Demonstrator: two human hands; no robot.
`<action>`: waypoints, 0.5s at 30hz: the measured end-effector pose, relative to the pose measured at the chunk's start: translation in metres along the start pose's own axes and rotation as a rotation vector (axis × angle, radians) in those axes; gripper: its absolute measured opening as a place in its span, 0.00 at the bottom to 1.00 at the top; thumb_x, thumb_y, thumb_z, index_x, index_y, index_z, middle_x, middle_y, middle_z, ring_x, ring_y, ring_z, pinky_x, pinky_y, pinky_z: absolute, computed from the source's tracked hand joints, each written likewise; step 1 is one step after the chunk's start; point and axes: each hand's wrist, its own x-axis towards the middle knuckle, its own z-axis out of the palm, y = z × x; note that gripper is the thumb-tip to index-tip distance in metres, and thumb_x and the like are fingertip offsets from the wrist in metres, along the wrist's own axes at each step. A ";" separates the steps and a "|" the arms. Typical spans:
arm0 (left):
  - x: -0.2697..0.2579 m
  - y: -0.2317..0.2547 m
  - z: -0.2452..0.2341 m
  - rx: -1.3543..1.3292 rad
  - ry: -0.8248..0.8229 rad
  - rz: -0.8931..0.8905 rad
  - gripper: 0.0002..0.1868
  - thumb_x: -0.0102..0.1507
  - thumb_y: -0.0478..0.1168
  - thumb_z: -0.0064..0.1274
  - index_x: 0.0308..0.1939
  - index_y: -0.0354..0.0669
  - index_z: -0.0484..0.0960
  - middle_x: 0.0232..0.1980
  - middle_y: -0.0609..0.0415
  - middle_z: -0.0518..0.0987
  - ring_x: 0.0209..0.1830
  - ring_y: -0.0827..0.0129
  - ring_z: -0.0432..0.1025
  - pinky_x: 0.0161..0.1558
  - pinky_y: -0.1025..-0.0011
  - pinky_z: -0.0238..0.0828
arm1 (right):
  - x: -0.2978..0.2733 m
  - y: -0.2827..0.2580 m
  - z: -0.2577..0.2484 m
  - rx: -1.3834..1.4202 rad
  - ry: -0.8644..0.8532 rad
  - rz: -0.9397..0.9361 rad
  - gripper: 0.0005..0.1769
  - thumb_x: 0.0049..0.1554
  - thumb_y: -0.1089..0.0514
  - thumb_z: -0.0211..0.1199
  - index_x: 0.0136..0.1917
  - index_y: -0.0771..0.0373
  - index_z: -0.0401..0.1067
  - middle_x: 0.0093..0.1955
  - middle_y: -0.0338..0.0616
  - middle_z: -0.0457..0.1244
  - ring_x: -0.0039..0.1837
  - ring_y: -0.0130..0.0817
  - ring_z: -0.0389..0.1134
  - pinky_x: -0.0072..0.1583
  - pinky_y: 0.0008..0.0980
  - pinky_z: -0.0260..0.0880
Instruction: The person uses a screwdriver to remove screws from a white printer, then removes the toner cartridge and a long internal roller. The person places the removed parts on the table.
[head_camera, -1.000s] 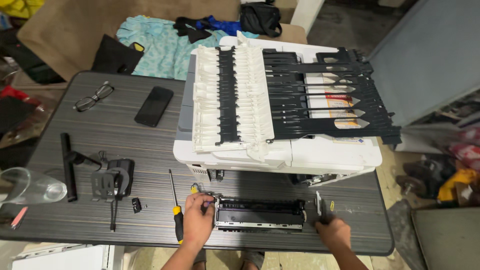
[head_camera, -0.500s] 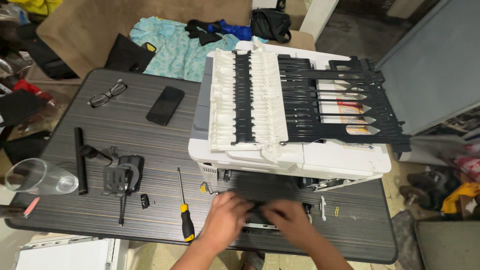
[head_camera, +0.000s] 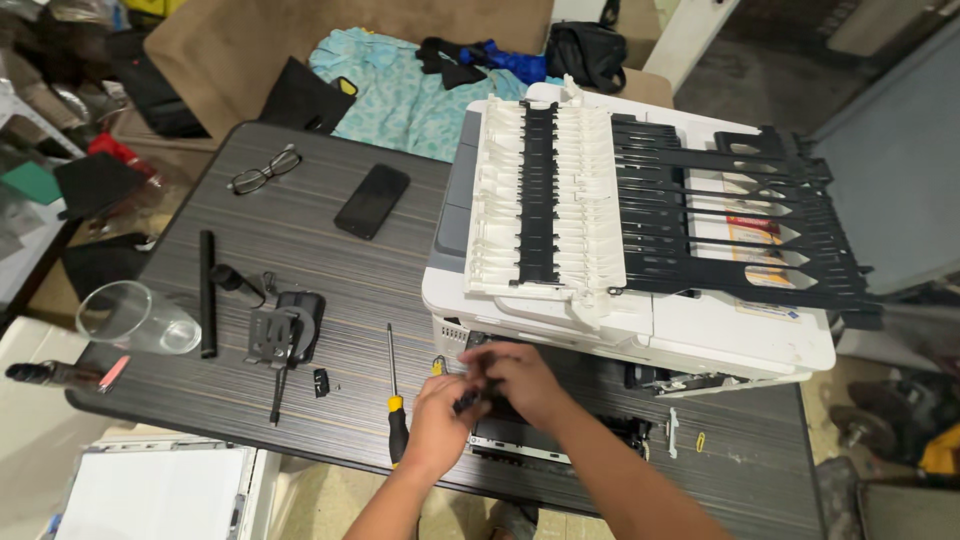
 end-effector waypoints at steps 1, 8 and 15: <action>-0.001 -0.001 -0.001 0.106 0.024 0.050 0.20 0.50 0.39 0.68 0.46 0.43 0.86 0.51 0.51 0.82 0.57 0.55 0.71 0.59 0.62 0.66 | 0.004 0.002 -0.003 -0.131 0.006 -0.003 0.25 0.49 0.69 0.50 0.58 0.71 0.76 0.43 0.44 0.65 0.49 0.32 0.66 0.55 0.31 0.68; -0.011 -0.019 0.008 0.144 0.049 -0.018 0.18 0.51 0.33 0.67 0.46 0.44 0.84 0.62 0.53 0.80 0.63 0.52 0.70 0.62 0.62 0.66 | 0.025 0.028 -0.025 0.067 -0.226 -0.108 0.32 0.47 0.69 0.50 0.65 0.82 0.64 0.53 0.43 0.61 0.55 0.30 0.60 0.64 0.26 0.61; -0.015 -0.024 0.015 0.054 0.082 -0.084 0.14 0.53 0.30 0.64 0.41 0.39 0.80 0.62 0.52 0.81 0.55 0.51 0.76 0.52 0.63 0.74 | 0.042 0.038 -0.027 0.069 -0.264 -0.024 0.50 0.39 0.65 0.49 0.77 0.80 0.57 0.53 0.43 0.61 0.54 0.30 0.59 0.61 0.24 0.60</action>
